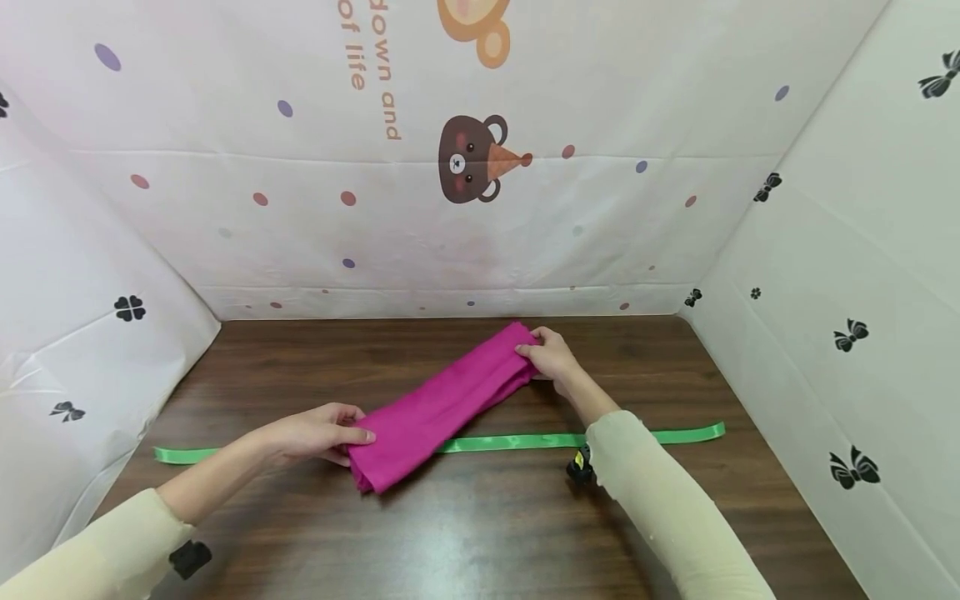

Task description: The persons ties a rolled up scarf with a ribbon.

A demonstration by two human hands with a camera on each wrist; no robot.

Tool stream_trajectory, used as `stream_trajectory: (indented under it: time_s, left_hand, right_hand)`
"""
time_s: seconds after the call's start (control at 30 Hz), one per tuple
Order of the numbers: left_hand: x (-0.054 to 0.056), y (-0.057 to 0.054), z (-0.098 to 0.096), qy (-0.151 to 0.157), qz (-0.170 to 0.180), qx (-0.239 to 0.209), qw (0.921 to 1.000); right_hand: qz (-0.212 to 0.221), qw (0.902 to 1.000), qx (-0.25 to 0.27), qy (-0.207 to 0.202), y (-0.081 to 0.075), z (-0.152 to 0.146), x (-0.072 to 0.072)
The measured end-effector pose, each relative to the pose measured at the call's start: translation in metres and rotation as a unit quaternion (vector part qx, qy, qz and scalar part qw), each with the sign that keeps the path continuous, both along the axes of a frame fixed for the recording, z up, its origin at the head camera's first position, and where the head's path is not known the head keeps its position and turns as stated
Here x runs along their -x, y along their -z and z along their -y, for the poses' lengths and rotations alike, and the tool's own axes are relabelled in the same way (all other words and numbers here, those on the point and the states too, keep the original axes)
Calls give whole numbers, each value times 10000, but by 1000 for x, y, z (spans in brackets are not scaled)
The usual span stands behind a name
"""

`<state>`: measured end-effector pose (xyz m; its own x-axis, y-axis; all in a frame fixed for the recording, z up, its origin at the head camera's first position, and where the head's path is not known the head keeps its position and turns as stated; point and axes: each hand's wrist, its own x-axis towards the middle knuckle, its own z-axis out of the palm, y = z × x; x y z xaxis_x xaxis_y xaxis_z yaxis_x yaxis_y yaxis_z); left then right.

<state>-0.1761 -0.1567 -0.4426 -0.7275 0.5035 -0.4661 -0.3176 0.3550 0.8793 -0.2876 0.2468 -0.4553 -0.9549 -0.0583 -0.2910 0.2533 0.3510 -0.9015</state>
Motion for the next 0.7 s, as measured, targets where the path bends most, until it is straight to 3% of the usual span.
stream_trajectory:
  time_s: [0.17,0.43,0.7]
  left_hand:
    - [1,2,0,-23,-147,17,9999]
    - [0,-2,-3,8,-297,-147,9994]
    - [-6,-8,-7,243,20,-593,9979]
  right_hand:
    - [-197,9988,162,420,4,6,-2]
    - [-676,9940,616,604,5,12,1]
    - [-1124,9895,420,809,0,19,7]
